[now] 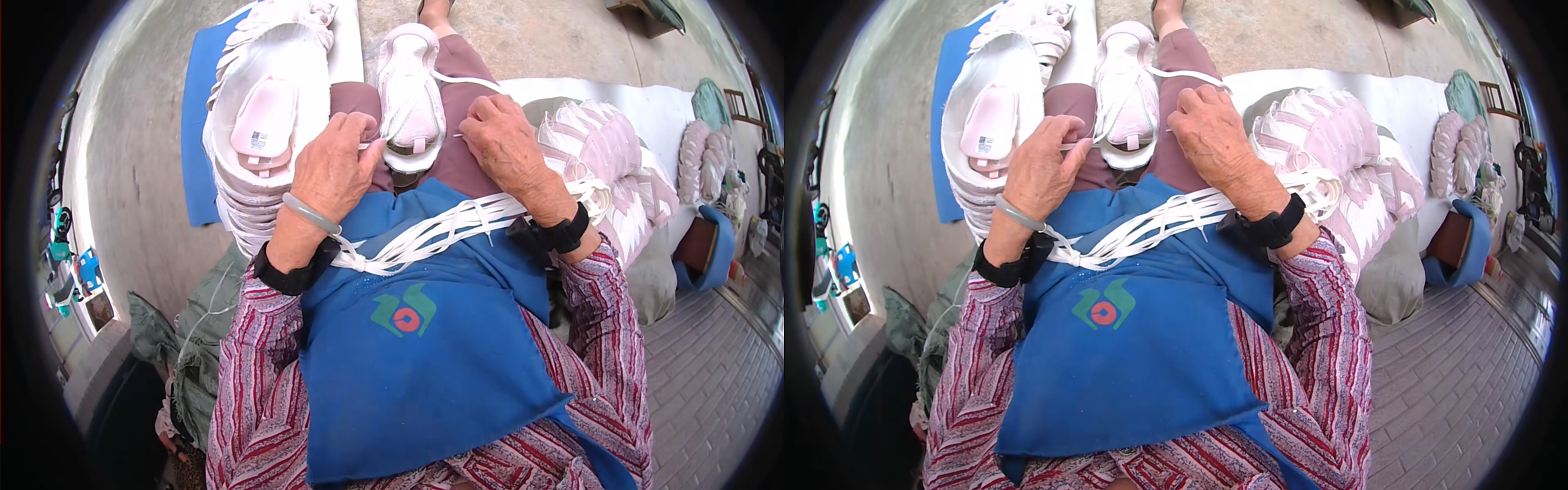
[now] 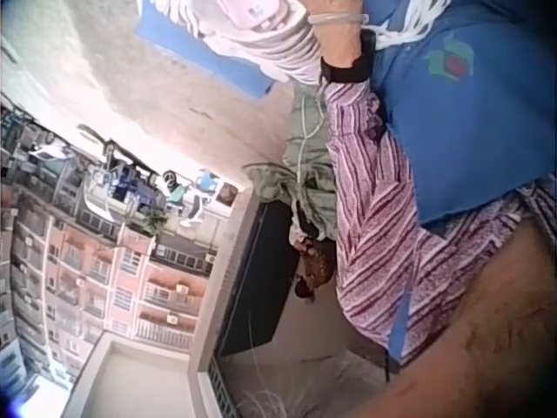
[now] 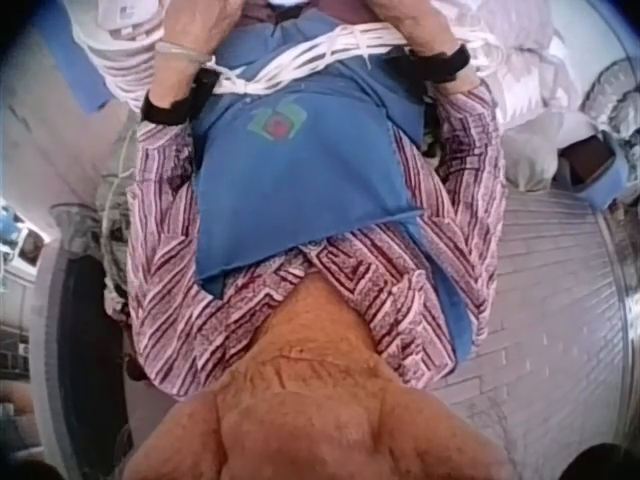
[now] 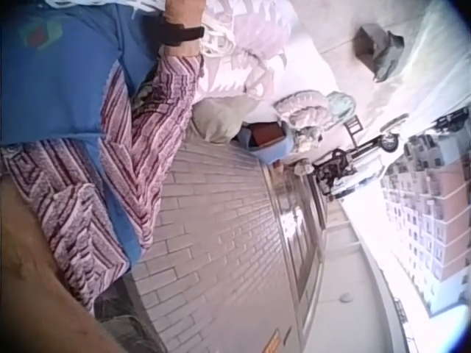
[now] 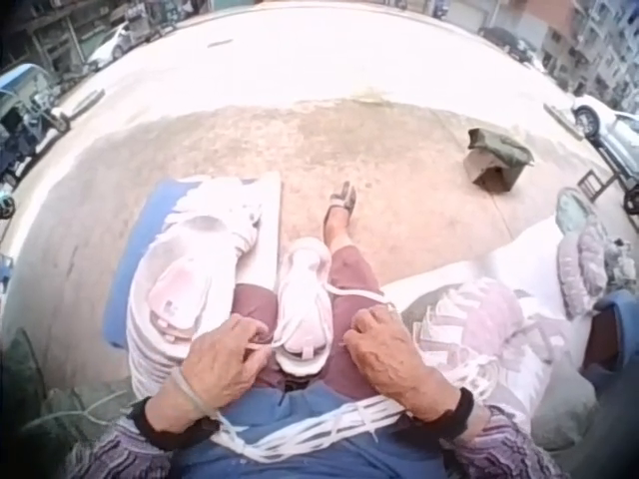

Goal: Lacing white sneakers while sitting outside a shoe manufacturing area.

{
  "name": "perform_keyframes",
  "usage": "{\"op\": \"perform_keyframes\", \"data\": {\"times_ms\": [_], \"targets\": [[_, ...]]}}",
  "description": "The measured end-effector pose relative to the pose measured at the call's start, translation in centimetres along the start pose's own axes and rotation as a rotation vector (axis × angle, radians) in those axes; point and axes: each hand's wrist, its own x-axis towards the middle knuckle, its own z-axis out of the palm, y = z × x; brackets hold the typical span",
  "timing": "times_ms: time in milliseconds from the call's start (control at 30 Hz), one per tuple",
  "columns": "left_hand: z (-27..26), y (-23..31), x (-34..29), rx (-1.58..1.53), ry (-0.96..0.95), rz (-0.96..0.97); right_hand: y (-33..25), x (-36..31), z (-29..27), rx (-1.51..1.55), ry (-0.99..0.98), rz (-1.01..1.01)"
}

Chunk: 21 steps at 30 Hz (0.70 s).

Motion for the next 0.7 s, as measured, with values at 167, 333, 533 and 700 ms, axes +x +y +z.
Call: {"op": "perform_keyframes", "data": {"times_ms": [167, 333, 533, 700], "targets": [[-0.9, 0.1, -1.0, -0.026, -0.032, 0.035, 0.3, 0.1, -0.4, 0.359, 0.136, 0.136], [-5.1, -0.9, -4.1, -0.217, 0.125, -0.375, -0.7, 1.5, -1.4, 0.689, 0.129, 0.296], [-4.7, -4.4, -4.8, -0.006, 0.101, -0.298, -2.1, 3.2, -1.7, 0.72, 0.098, 0.163], [-5.3, -5.2, -4.3, -0.086, 0.059, -0.447, -2.0, 3.4, -1.2, 0.644, 0.109, 0.138]]}}
